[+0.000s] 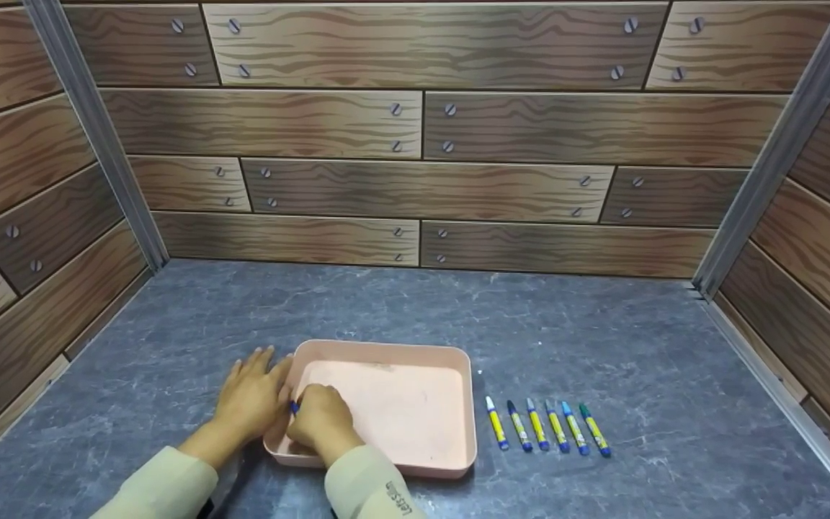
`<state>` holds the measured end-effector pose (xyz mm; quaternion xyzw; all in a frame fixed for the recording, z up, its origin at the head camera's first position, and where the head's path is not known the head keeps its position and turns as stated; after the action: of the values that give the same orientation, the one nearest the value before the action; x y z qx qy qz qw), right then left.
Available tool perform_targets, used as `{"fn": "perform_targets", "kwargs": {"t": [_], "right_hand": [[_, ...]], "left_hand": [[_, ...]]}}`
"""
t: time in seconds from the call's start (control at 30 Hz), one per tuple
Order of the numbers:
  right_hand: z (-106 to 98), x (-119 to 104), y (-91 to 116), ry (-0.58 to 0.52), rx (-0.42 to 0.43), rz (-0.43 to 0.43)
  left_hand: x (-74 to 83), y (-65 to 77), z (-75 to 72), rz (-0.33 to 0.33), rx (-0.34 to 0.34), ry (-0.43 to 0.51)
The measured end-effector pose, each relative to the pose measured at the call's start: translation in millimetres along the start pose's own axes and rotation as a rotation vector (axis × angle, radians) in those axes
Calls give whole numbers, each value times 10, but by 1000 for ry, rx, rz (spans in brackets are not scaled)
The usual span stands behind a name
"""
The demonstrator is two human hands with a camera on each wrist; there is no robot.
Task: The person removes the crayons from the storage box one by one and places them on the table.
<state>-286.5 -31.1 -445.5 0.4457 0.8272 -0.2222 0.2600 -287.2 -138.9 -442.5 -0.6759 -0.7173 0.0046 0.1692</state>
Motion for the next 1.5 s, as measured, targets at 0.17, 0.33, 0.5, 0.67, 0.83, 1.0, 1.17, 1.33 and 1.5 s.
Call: {"fn": "perform_targets", "kwargs": {"t": [0.17,0.33,0.5,0.67,0.83,1.0,1.17,1.33,1.5], "right_hand": [[-38,68,18,-115,-31,18],[-167,197,19,-190,-29,59],[-433,336,39,-268,6,102],[-813,514,102,-298,90,146],[-1164,752,202,-355,148,220],[-1476,971,333,-336,182,244],[-1747,1151,522,-282,198,230],[-2001,1395,760,-236,217,223],[-2237,1695,1045,-177,234,247]], "left_hand": [[19,7,-7,9,15,-3],[22,2,-6,10,30,0],[-1,-12,4,-8,11,-3],[6,-19,12,-4,-1,-8],[7,-9,-2,-3,-5,-6],[7,0,-10,-5,-13,5],[-3,7,-10,-8,-6,13],[-4,2,2,-9,-8,5],[3,-1,2,-4,-8,-2]]}}
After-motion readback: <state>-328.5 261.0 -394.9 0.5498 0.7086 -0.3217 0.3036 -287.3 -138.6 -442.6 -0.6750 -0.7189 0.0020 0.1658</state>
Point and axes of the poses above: each hand's wrist, its own y-axis away from the middle knuckle, its own z-axis out of the palm, x = y × z, the point moved 6 cm from there along -y, towards the middle knuckle, and after that the axes turned 7 degrees about -z, right-handed, at the moved point
